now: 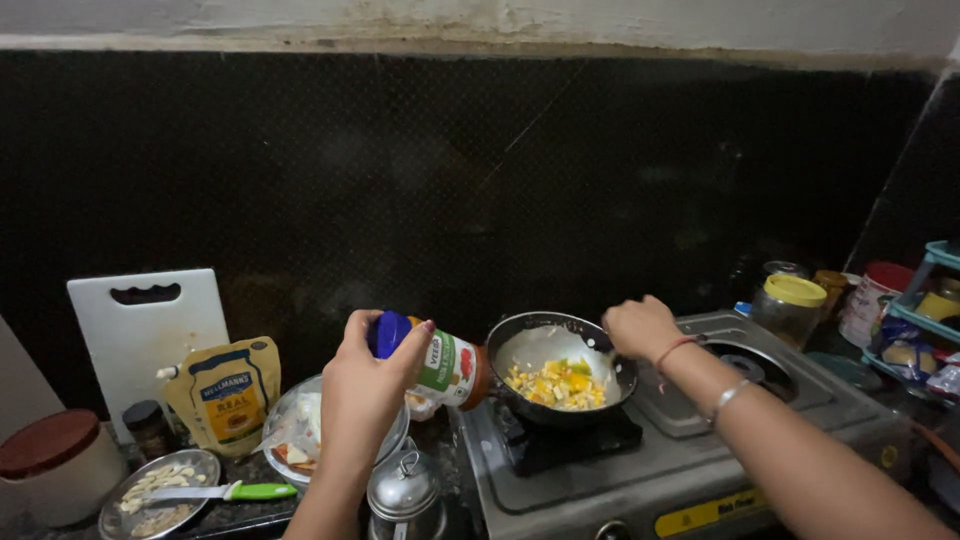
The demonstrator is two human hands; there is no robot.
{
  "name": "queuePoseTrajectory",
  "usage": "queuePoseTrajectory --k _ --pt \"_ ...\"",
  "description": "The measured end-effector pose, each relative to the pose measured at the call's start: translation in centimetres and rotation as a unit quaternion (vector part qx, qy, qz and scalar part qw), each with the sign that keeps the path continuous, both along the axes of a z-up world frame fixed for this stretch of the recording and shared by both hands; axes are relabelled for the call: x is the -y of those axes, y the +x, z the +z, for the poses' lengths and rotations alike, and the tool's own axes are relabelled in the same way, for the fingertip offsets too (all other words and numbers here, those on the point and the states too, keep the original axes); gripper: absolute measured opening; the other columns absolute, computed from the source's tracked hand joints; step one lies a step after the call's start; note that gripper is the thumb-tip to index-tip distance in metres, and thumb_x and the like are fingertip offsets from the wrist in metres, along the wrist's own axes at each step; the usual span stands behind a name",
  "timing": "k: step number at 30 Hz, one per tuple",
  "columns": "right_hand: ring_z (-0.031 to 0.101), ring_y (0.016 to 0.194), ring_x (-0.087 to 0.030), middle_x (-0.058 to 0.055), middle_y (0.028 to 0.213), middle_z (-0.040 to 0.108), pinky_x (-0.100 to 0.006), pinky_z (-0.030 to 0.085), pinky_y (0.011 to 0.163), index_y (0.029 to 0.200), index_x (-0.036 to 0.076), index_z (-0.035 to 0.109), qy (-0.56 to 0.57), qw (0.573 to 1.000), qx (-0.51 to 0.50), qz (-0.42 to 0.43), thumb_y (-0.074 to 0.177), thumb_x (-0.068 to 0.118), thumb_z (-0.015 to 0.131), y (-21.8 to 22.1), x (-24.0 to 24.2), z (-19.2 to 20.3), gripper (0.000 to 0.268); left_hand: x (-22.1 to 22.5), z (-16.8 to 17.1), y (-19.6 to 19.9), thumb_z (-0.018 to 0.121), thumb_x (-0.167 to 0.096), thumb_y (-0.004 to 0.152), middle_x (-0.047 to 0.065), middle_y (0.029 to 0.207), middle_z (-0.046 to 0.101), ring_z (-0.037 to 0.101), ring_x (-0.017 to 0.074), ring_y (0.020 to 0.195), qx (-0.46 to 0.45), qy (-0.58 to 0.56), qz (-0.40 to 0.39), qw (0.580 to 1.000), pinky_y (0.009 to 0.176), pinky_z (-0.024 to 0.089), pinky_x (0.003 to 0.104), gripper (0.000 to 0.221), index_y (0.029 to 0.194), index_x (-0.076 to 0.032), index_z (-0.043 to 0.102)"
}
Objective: Prepare a pizza-style snack on a flatbread by cooking vegetables and spreading sauce.
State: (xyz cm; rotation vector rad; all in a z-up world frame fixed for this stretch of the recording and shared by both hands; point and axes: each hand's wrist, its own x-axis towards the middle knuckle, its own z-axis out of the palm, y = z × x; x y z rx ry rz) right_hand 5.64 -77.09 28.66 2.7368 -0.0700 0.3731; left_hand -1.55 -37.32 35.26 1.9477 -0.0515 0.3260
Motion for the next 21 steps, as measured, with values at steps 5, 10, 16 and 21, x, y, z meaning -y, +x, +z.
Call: queuePoseTrajectory --k 5,10,16,21 --pt "0.074 0.103 -0.027 -0.008 0.104 0.077 -0.042 0.056 0.093 0.099 0.023 0.081 0.055 0.984 -0.151 -0.081 0.086 0.025 0.064 -1.6 -2.0 1.3 0.021 -0.1 -0.5 0.2 0.074 -0.054 0.075 0.019 0.094 0.078 0.080 0.0273 0.084 -0.002 -0.010 0.003 1.000 0.073 0.062 0.039 0.065 0.120 -0.007 0.065" --pt "0.073 0.106 -0.028 -0.007 0.109 0.076 -0.044 0.057 0.094 0.105 0.022 0.079 0.093 0.970 -0.199 -0.104 0.086 0.024 0.063 -2.0 -2.5 1.7 0.025 0.2 -0.8 0.1 0.075 -0.055 0.075 0.020 0.095 0.076 0.079 0.0278 0.085 0.012 -0.006 0.003 1.000 0.073 0.062 0.039 0.067 0.122 -0.008 0.064" --pt "0.074 0.088 -0.021 -0.010 0.096 0.082 -0.040 0.059 0.082 0.094 0.009 0.079 0.196 0.939 -0.282 0.025 0.077 0.013 0.072 -1.5 -2.6 0.7 0.018 0.0 -0.4 -0.6 0.076 -0.055 0.075 0.021 0.095 0.076 0.077 0.0288 0.085 0.017 0.005 0.013 1.000 0.075 0.060 0.040 0.068 0.123 -0.007 0.064" --pt "0.060 0.075 -0.024 -0.013 0.097 0.070 -0.047 0.048 0.067 0.104 0.016 0.071 0.323 0.891 -0.304 -0.092 0.086 0.012 0.068 0.5 -2.9 -1.4 0.018 0.2 -0.6 -1.0 0.074 -0.051 0.075 0.020 0.097 0.076 0.080 0.0284 0.083 -0.034 -0.033 -0.012 0.999 0.068 0.064 0.041 0.066 0.123 -0.008 0.063"
